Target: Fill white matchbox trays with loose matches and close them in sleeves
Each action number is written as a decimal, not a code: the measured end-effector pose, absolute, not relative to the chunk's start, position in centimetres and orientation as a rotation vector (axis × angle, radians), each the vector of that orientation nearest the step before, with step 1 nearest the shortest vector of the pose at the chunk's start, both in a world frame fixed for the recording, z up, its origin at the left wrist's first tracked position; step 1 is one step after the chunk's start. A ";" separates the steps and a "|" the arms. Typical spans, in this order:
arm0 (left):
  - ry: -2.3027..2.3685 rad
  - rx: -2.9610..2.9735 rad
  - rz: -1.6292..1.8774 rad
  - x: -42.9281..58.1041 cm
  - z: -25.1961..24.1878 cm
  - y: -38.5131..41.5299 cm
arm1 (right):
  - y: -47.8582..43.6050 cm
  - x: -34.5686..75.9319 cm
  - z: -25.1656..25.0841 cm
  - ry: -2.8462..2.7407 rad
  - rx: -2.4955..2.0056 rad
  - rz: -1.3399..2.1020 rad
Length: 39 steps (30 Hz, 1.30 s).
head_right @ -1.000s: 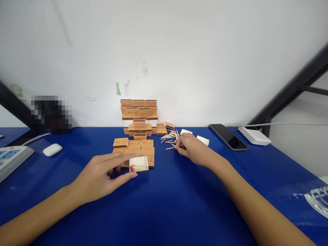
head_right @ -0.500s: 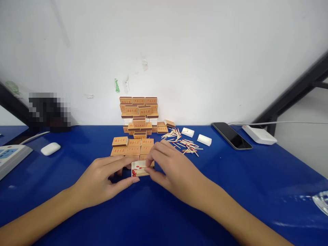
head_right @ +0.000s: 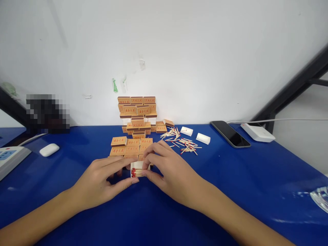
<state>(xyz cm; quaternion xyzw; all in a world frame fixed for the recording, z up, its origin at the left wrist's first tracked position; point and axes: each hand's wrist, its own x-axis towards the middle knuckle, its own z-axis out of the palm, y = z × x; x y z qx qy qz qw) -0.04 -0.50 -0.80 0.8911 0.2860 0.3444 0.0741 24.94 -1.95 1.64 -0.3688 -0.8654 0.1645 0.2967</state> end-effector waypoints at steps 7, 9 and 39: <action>0.861 2.678 1.041 -0.2 -0.8 -0.4 | -1.6 25.3 2.1 -2.286 -0.971 0.343; 0.873 2.684 1.063 -0.3 -0.8 -0.4 | -0.8 26.5 2.4 -2.211 -1.066 0.232; 0.890 2.763 1.082 -0.7 -1.0 -0.2 | 5.2 33.0 -1.2 -2.204 -1.924 0.253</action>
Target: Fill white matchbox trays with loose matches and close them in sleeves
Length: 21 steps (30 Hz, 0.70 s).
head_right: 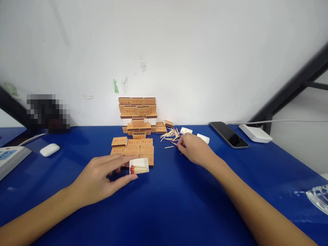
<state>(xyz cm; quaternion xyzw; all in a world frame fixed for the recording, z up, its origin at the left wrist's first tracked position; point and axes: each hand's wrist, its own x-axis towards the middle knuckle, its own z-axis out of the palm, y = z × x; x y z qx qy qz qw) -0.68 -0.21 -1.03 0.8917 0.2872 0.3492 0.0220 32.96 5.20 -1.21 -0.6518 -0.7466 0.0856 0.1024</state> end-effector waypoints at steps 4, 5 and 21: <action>0.898 2.738 1.061 -0.8 -1.1 -0.2 | 5.1 33.5 -1.0 -2.233 -1.900 0.255; 0.904 2.729 1.053 -0.7 -1.1 -0.2 | 4.9 33.5 -0.8 -2.240 -1.870 0.253; 0.916 2.528 0.952 -0.1 -0.6 -0.5 | -2.0 24.2 0.9 -2.294 -1.063 0.525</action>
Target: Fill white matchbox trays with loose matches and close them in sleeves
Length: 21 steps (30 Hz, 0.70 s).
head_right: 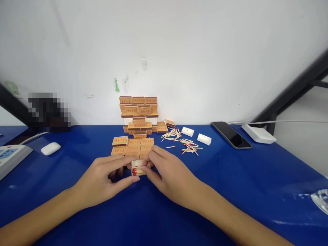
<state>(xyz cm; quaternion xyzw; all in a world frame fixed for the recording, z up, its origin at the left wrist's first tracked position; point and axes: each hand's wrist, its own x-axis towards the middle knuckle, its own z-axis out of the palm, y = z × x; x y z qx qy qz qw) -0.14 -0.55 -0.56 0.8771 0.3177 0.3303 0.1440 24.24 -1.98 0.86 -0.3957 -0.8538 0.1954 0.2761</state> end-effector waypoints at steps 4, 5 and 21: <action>0.923 2.545 0.969 -0.2 -0.8 -0.5 | -1.8 24.9 0.7 -2.377 -1.073 0.413; 0.923 2.548 0.968 -0.2 -0.8 -0.5 | -1.8 24.9 0.8 -2.375 -1.068 0.406; 0.837 2.577 0.997 0.0 -0.8 -0.7 | -2.4 24.8 1.1 -2.393 -0.963 0.408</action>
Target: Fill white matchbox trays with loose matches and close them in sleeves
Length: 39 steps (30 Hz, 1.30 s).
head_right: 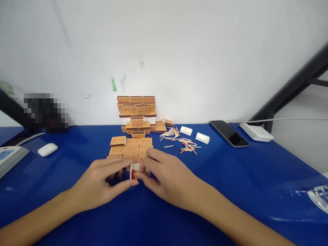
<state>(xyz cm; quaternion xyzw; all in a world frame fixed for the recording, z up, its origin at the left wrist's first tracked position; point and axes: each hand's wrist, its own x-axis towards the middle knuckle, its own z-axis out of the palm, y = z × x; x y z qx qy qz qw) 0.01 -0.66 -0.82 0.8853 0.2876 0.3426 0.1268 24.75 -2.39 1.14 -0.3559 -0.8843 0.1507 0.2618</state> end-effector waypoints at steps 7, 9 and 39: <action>0.849 2.606 1.028 -0.4 -0.9 -0.3 | -1.5 25.6 1.5 -2.314 -0.922 0.315; 0.866 2.606 1.039 -0.6 -1.0 -0.2 | -0.5 26.6 1.4 -2.227 -1.002 0.238; 0.969 2.397 1.103 -0.4 -0.7 0.1 | -0.7 25.5 1.9 -2.003 -1.077 0.369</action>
